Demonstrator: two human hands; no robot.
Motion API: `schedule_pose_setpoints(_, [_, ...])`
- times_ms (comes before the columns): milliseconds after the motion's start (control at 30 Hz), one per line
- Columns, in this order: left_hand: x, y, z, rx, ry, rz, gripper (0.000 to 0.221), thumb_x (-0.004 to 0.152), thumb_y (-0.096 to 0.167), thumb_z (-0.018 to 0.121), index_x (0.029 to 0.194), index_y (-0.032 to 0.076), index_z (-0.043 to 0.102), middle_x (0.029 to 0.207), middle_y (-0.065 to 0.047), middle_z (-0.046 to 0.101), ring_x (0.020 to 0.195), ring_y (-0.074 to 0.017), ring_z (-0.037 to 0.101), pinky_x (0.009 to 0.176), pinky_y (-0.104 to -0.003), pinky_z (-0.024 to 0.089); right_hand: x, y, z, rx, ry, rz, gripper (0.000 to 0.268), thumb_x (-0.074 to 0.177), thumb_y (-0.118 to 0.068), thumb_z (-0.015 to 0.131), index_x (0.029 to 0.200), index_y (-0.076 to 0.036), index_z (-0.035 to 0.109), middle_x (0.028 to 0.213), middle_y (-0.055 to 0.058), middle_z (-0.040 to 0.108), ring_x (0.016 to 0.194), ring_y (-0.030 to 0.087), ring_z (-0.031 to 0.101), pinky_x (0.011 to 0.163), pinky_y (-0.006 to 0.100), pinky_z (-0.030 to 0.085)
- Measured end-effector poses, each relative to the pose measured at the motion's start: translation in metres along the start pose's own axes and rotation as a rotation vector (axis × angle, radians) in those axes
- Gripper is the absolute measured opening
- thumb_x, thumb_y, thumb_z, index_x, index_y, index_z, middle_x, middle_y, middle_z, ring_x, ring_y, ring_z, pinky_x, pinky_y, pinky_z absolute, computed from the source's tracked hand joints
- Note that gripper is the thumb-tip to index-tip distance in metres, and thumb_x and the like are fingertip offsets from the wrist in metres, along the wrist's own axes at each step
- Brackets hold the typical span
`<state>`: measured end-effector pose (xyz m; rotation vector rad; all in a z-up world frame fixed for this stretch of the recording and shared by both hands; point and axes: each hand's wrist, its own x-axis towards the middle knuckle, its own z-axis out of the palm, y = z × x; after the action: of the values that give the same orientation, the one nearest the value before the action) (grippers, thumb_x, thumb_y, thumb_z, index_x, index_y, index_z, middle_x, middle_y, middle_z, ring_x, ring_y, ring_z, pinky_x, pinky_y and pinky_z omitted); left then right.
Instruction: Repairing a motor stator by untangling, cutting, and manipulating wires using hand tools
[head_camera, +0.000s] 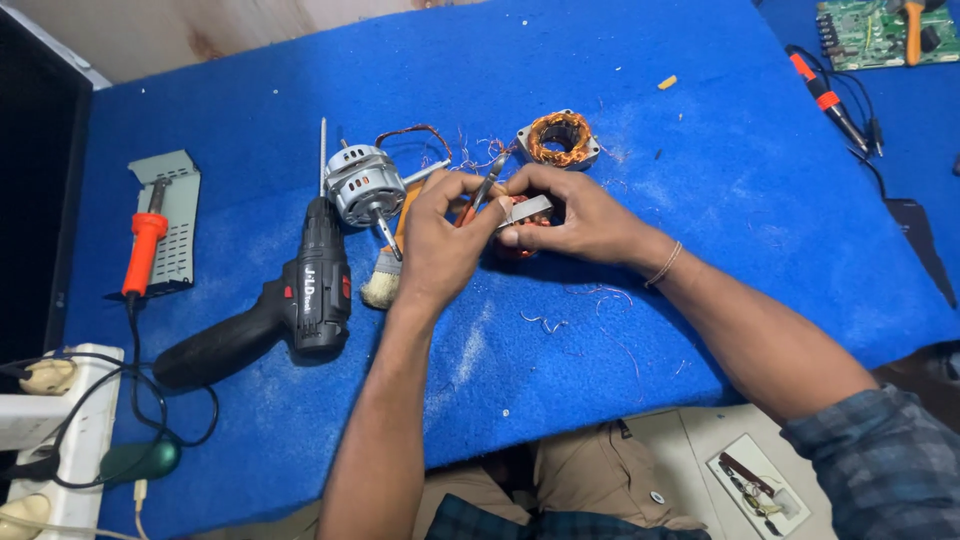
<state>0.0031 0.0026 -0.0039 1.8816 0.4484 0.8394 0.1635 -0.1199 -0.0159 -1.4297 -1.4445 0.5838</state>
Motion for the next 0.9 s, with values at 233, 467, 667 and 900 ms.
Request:
schedule_pose_setpoints(233, [0.001, -0.012, 0.001, -0.090, -0.029, -0.087, 0.013, 0.086, 0.020, 0.078, 0.097, 0.014, 0.078, 0.089, -0.003, 0.063, 0.083, -0.0099, 0.059, 0.081, -0.028, 0.053, 0.002, -0.003, 0.000, 0.027, -0.007, 0.015, 0.039, 0.086, -0.020, 0.083, 0.118, -0.003, 0.068, 0.094, 0.015, 0.064, 0.085, 0.024, 0.058, 0.078, 0.037, 0.047])
schedule_pose_setpoints(467, [-0.002, 0.004, 0.002, 0.111, 0.060, 0.028, 0.014, 0.080, 0.019, 0.082, 0.088, 0.010, 0.075, 0.077, -0.008, 0.060, 0.075, -0.0210, 0.067, 0.073, -0.033, 0.055, 0.003, -0.004, -0.001, 0.030, -0.009, 0.020, 0.047, 0.078, -0.019, 0.091, 0.116, -0.005, 0.067, 0.097, 0.015, 0.064, 0.090, 0.026, 0.059, 0.082, 0.039, 0.048])
schedule_pose_setpoints(667, [0.000, -0.015, 0.007, 0.028, 0.114, -0.088, 0.009, 0.082, 0.019, 0.081, 0.087, 0.013, 0.077, 0.073, -0.003, 0.065, 0.070, -0.0088, 0.063, 0.072, -0.027, 0.053, 0.005, -0.002, 0.004, 0.055, 0.013, 0.073, 0.062, 0.069, -0.023, 0.096, 0.122, -0.010, 0.067, 0.103, 0.012, 0.065, 0.097, 0.024, 0.060, 0.089, 0.038, 0.049])
schedule_pose_setpoints(900, [0.001, -0.012, 0.009, -0.112, 0.064, -0.179, 0.014, 0.084, 0.024, 0.082, 0.092, 0.013, 0.077, 0.070, 0.004, 0.062, 0.069, -0.0025, 0.056, 0.066, -0.021, 0.051, 0.005, 0.003, -0.001, 0.115, -0.005, 0.104, 0.063, 0.066, -0.022, 0.097, 0.121, -0.010, 0.069, 0.102, 0.011, 0.064, 0.097, 0.023, 0.059, 0.090, 0.037, 0.049])
